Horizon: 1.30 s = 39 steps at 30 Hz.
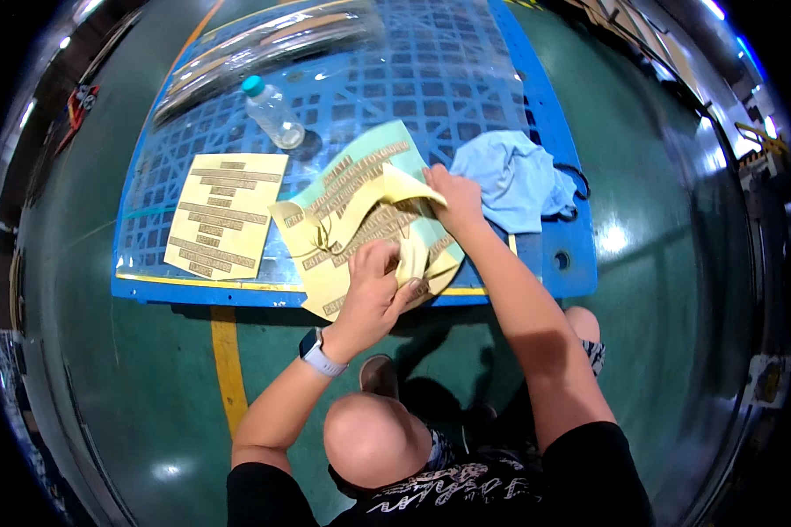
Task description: The person peels waste backing from a sheet of printed labels and then cleans a green board by pouring liquid from a bottle and wiping the surface with a cloth.
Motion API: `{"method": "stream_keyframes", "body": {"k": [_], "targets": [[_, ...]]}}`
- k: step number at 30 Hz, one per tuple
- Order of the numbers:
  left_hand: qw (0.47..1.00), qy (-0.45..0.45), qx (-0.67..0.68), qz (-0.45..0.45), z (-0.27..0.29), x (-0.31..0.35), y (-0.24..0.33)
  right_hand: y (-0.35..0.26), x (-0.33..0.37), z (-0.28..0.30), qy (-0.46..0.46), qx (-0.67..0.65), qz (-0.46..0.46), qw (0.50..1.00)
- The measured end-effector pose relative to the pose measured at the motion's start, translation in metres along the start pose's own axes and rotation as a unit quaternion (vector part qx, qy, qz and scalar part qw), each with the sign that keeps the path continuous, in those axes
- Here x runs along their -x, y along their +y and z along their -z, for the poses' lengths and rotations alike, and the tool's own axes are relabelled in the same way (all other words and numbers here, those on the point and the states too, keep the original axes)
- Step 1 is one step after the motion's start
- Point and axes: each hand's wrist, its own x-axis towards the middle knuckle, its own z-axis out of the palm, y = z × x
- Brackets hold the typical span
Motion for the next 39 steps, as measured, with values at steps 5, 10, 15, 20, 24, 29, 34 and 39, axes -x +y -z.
{"method": "stream_keyframes", "body": {"k": [5,10,15,20,24,29,34,39], "targets": [[0.995,-0.075,-0.011,-0.070,0.011,-0.028,-0.026,0.008,0.005,-0.004,0.039,-0.031,0.023,0.998],[0.977,-0.148,-0.119,-0.101,0.015,-0.043,-0.036,0.013,0.004,-0.007,0.080,-0.025,0.029,0.996],[0.943,-0.230,-0.224,-0.092,0.041,-0.029,-0.025,0.018,0.005,-0.014,0.118,-0.025,0.048,0.992],[0.937,-0.204,-0.237,0.156,0.078,0.005,-0.009,0.015,0.003,-0.008,0.104,0.021,0.035,0.994],[0.950,-0.246,-0.192,0.021,0.082,0.002,-0.023,0.017,0.002,-0.011,0.106,-0.005,0.053,0.993],[0.960,-0.269,0.010,-0.076,0.065,-0.003,-0.042,0.018,-0.001,-0.013,0.090,0.019,0.054,0.994],[0.936,-0.293,-0.186,0.062,0.093,0.011,-0.029,0.018,0.001,-0.012,0.066,0.026,0.055,0.996],[0.876,-0.284,-0.361,0.143,0.117,0.045,-0.045,0.016,0.002,-0.010,0.070,0.024,0.050,0.996]]}}
